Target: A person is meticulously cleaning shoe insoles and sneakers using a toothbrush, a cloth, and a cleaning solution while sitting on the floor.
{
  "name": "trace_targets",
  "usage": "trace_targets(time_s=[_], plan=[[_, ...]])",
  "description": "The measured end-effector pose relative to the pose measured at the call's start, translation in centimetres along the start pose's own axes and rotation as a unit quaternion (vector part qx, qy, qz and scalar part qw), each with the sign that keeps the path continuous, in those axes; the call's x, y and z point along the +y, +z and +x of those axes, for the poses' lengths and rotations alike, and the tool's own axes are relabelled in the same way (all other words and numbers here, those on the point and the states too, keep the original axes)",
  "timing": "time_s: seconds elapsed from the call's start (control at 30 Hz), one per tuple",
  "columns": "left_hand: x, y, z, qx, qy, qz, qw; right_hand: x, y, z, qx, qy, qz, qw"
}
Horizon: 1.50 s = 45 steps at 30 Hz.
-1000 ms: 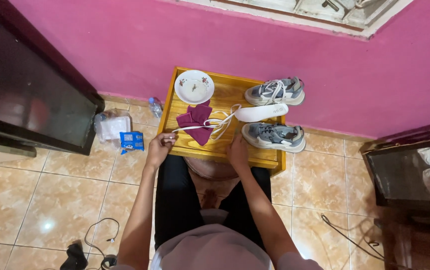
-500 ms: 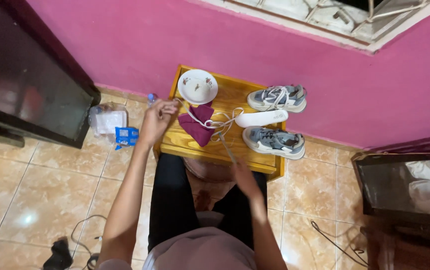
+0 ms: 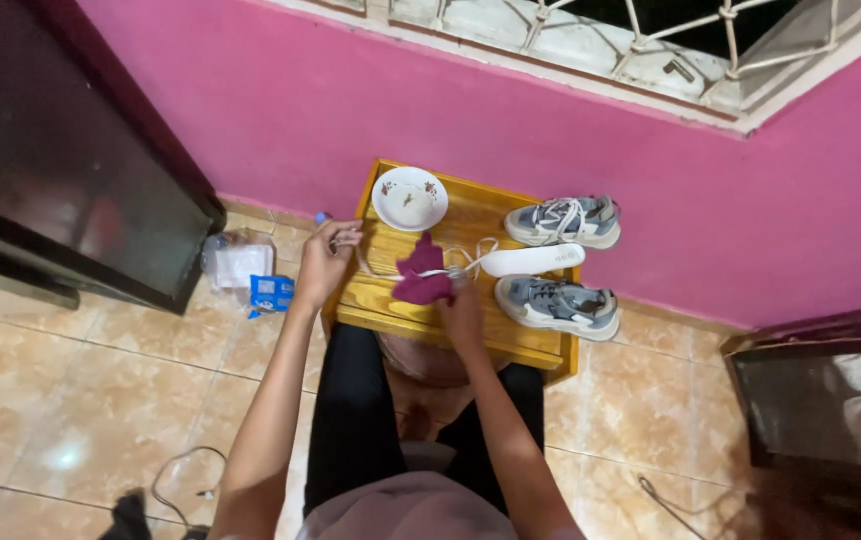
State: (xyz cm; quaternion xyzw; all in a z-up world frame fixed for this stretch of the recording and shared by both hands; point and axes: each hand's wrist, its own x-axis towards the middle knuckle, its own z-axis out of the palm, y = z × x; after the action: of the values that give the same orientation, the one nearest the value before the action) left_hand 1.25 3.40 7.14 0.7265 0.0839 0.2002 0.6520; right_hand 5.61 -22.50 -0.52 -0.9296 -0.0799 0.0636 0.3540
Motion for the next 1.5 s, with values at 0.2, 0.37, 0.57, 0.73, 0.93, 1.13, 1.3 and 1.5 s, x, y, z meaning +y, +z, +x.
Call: trace_targets(time_s=[0.2,0.37,0.57,0.73,0.93,1.13,1.3,1.5], plan=[[1.7,5.0,0.4,-0.011,-0.002,-0.134,0.991,1.6,-9.0,-1.6,0.034,-0.035,-0.075,0.996],[-4.4,3.4,-2.5,-0.026,-0.078,-0.022,0.996,-5.4,-11.5,-3.0,-0.067,0.071,-0.054,0.994],[-14.7,2.4,-5.0,-0.074,-0.172,0.019,0.982,-3.0,-3.9,4.7,-0.142,-0.014,-0.067,0.988],[-16.3,2.4,-5.2,-0.064,-0.186,-0.004,0.981,-3.1,1.3,11.5,-0.180,0.004,-0.102,0.978],[-14.0,2.0,-5.5,-0.073,-0.194,0.036,0.978,-0.1,5.8,17.0,-0.171,-0.026,-0.145,0.974],[-12.0,1.3,-5.5,-0.108,-0.213,0.052,0.970,0.0,6.2,18.2,-0.130,-0.036,-0.144,0.980],[-12.0,1.0,-5.7,-0.124,-0.217,0.044,0.967,0.2,6.4,17.3,-0.085,-0.065,-0.054,0.993],[-9.0,1.2,-5.7,-0.119,-0.205,0.027,0.971,-2.4,3.3,7.1,-0.009,-0.055,0.139,0.989]])
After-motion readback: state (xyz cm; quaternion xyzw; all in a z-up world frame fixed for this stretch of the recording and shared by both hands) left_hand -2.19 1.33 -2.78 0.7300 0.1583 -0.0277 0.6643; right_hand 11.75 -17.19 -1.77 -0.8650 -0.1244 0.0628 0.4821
